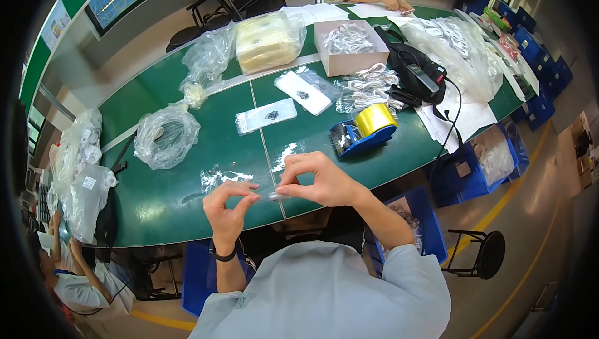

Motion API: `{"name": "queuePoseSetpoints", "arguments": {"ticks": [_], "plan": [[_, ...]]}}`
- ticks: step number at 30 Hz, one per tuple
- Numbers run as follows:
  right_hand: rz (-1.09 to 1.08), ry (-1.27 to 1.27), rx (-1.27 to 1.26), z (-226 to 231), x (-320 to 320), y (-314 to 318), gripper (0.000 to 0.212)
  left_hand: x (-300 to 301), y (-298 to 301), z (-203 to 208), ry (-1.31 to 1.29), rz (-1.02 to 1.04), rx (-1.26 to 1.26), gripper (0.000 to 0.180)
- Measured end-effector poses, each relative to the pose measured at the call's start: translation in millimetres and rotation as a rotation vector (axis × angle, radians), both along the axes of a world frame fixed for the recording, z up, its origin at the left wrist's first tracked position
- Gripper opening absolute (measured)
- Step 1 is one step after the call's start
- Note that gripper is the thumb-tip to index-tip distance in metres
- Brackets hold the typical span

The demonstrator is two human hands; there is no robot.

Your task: Packaging small white components into plastic zip bags on an assembly line.

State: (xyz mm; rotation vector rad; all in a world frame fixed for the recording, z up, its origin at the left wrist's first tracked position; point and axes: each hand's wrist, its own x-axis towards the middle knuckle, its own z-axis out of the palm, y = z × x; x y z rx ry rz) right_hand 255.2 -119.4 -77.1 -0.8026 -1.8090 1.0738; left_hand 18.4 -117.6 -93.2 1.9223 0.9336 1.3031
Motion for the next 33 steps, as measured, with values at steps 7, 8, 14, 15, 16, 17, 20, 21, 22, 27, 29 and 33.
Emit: {"name": "queuePoseSetpoints", "arguments": {"ticks": [7,8,14,15,16,17,20,21,22,27,29,33], "plan": [[-0.054,0.121,0.048,8.4,7.1,-3.1,0.004,19.8,9.3,-11.1,-0.423,-0.042,-0.135,0.005],[-0.061,0.137,0.026,11.0,9.9,-3.2,0.003,20.7,10.6,-11.9,-0.522,-0.034,-0.155,0.005],[-0.116,0.105,0.088,17.8,9.8,-3.9,0.005,40.2,8.5,-2.7,-0.478,-0.274,-0.342,0.014],[-0.118,0.106,0.09,17.3,9.7,-3.8,0.005,41.9,8.7,-5.6,-0.515,-0.273,-0.333,0.013],[-0.142,0.106,0.08,15.9,9.7,-3.0,0.006,41.6,9.9,-7.0,-0.513,-0.274,-0.331,0.013],[-0.165,0.106,0.071,15.4,9.3,-2.5,0.008,40.8,11.2,-7.7,-0.545,-0.227,-0.344,0.011],[-0.245,0.065,0.013,15.3,6.1,-2.2,0.011,42.9,11.2,-4.1,-0.584,-0.163,-0.355,0.01],[-0.247,0.066,0.018,15.9,-0.1,-1.8,0.011,44.9,12.4,-1.7,-0.591,-0.148,-0.351,0.009],[-0.27,0.151,0.002,16.1,-11.2,-1.9,0.014,45.8,14.0,-1.4,-0.59,-0.15,-0.347,0.009],[-0.075,-0.035,-0.083,-5.8,-6.3,10.3,0.026,45.1,19.3,0.8,-0.552,-0.118,-0.334,0.01],[-0.101,-0.067,-0.028,-6.4,-0.7,16.3,0.024,40.6,22.4,0.0,-0.539,-0.064,-0.317,0.01],[-0.017,-0.09,-0.004,-0.9,9.6,26.4,0.021,20.0,36.2,-9.8,-0.448,0.041,-0.256,0.016]]}}
